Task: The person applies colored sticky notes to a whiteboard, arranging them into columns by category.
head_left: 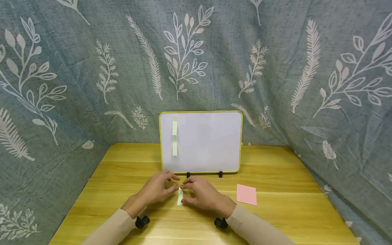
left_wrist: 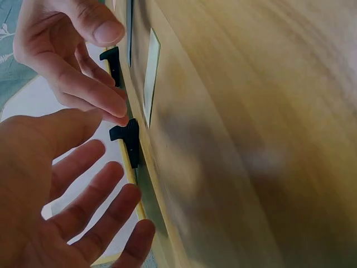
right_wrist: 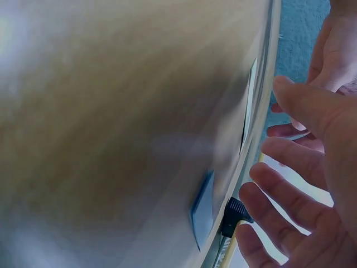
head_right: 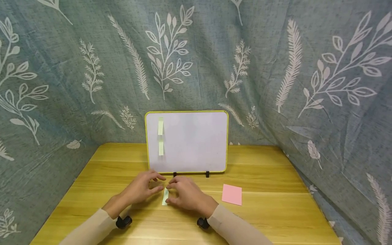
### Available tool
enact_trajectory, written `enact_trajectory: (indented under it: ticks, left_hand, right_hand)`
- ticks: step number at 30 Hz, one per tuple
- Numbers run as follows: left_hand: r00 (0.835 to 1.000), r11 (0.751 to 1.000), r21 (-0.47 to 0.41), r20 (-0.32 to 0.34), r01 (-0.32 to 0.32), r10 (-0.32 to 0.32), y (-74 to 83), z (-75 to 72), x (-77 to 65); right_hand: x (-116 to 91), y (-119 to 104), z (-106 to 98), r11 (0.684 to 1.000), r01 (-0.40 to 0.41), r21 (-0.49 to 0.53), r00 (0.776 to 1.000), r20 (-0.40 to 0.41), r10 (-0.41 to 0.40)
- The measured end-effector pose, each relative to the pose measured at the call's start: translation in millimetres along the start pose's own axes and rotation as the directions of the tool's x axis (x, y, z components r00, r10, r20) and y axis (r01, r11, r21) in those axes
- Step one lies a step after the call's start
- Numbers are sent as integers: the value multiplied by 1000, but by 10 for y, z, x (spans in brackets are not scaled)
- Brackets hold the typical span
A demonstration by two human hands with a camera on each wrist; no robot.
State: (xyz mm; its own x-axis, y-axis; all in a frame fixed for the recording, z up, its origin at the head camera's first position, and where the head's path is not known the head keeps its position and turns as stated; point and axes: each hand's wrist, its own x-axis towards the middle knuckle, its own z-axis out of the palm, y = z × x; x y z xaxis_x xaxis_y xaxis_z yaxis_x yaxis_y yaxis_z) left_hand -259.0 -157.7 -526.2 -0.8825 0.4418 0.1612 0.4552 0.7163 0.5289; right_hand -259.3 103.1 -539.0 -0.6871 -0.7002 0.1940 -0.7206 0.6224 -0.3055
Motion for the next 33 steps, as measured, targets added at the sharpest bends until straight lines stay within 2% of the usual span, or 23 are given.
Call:
enact_trajectory:
  ticks: [5, 18, 33]
  left_hand:
    - [999, 1000, 4, 31, -15, 15, -28, 5, -55]
    - [996, 999, 31, 83, -24, 22, -35, -7, -117]
    - [988, 987, 107, 115, -120, 108, -48, 1, -170]
  right_hand:
    - [4, -12, 31, 999, 39, -30, 999, 4, -39]
    - [37, -56, 51, 996, 63, -68, 998, 30, -62]
    - [40, -82, 59, 995, 57, -81, 998, -2, -57]
